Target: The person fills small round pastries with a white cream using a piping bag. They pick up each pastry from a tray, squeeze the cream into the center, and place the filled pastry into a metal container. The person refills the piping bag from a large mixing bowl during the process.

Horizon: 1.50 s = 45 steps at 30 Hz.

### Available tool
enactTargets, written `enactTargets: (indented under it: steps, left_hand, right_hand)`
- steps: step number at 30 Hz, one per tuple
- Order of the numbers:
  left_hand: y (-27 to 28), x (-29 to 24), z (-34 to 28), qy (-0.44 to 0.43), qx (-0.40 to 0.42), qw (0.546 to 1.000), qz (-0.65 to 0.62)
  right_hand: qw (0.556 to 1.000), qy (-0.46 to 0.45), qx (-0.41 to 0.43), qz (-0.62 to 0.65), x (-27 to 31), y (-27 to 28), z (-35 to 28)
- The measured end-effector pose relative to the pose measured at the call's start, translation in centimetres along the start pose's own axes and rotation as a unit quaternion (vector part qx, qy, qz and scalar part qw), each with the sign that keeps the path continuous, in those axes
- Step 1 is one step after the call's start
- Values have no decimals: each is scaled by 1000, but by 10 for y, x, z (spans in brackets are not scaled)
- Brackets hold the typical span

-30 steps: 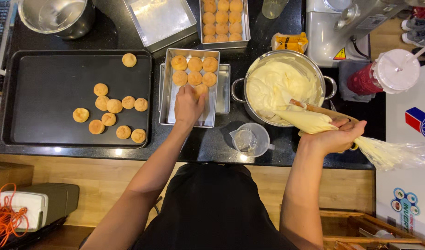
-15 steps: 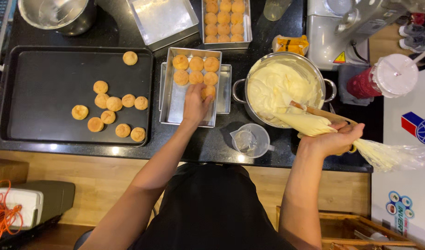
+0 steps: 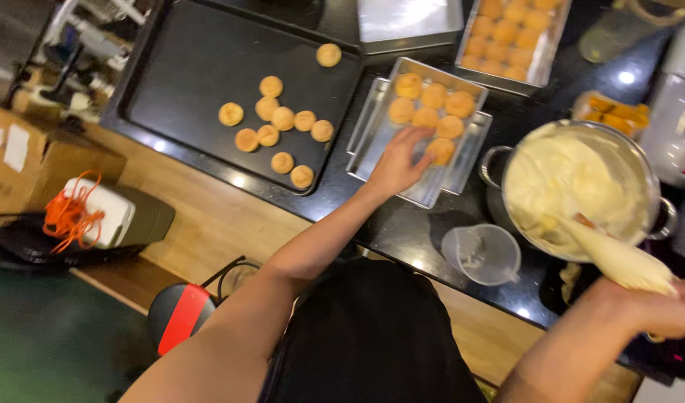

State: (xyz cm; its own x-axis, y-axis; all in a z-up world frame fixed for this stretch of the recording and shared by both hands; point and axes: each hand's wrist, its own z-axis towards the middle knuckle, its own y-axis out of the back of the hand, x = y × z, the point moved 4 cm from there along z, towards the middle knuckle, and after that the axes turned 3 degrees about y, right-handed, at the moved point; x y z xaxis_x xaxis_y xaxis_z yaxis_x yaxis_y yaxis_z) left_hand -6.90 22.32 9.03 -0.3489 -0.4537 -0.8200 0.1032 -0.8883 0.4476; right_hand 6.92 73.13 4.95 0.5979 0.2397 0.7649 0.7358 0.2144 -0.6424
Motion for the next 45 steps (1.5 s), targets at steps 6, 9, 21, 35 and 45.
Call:
enactTargets:
  steps: [6,9,21,35,45]
  left_hand:
    - [114,55,-14,134,-192,967,102]
    - [143,82,-30,115,-200,956,181]
    - [203,155,-36,170,-199,922,286]
    - [197,185,-46,160,-223,897,345]
    - [79,35,-26,324,-108,777,-529]
  right_hand:
    - [999,-38,-3,-8,-7,21,38]
    - [997,-71,16,4,-25,12,43]
    - [960,-242,69,125,-101,-114,-30]
    - [960,-257,105,47,-40,-218,-179]
    - [956,-263,70,106,-10,-233,-211]
